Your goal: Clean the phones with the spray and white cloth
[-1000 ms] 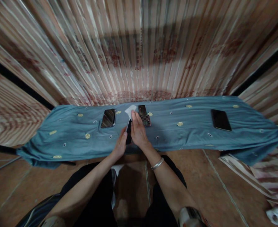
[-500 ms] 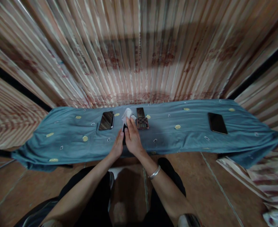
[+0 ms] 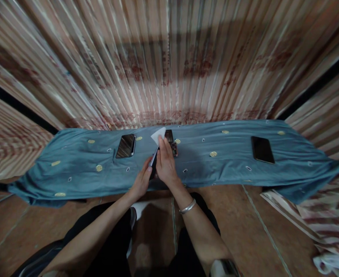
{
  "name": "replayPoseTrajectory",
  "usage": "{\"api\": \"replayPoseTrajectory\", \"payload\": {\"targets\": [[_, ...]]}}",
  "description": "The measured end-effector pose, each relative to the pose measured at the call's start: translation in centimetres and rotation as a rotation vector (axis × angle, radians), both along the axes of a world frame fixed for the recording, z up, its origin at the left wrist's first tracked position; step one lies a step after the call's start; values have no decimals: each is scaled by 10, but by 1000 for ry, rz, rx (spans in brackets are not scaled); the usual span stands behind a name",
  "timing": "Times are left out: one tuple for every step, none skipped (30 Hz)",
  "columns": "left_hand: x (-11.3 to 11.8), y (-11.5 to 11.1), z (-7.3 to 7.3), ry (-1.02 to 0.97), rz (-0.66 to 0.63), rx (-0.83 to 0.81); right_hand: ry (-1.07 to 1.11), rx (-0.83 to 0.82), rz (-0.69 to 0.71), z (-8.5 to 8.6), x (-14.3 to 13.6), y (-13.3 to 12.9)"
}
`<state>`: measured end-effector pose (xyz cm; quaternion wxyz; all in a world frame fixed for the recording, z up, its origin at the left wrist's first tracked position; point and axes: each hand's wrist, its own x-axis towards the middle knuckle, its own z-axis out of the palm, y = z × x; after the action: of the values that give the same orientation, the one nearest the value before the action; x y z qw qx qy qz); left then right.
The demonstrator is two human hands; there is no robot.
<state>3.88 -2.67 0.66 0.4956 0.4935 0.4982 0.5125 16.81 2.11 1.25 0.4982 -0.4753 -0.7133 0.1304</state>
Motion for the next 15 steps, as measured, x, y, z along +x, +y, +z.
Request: {"api": "replayPoseTrajectory", "payload": {"targets": [[0, -1, 0, -23, 2, -7, 13, -7, -4, -2, 1, 1], [0, -1, 0, -34, 1, -5, 24, -17, -3, -4, 1, 2], [0, -1, -1, -30, -5, 5, 34, -27, 0, -7, 0, 2], [-1, -1, -3, -15, -11, 18, 44, -40, 4, -9, 0, 3], [-1, -1, -4, 6, -16, 29, 53, -52, 9, -11, 0, 3], [-2, -1, -5, 25, -15, 33, 61, -64, 14, -12, -1, 3], [-2, -2, -6, 38, -12, 29, 69, -74, 20, -13, -2, 2], [-3, -2, -6, 43, -10, 20, 75, -82, 25, -13, -3, 1], [-3, -3, -7, 43, -11, 13, 78, -86, 31, -12, -4, 0], [-4, -4, -7, 44, -14, 11, 76, -87, 38, -11, -5, -2], [-6, -5, -7, 48, -12, 13, 69, -84, 50, -10, -7, -4], [-7, -6, -8, 55, -2, 16, 59, -79, 64, -9, -9, -7], [-8, -6, -8, 64, 13, 16, 48, -74, 83, -8, -11, -10], [-9, -6, -9, 74, 34, 12, 35, -68, 105, -7, -13, -13], [-11, -5, -10, 84, 58, 0, 22, -62, 129, -6, -16, -17]]}}
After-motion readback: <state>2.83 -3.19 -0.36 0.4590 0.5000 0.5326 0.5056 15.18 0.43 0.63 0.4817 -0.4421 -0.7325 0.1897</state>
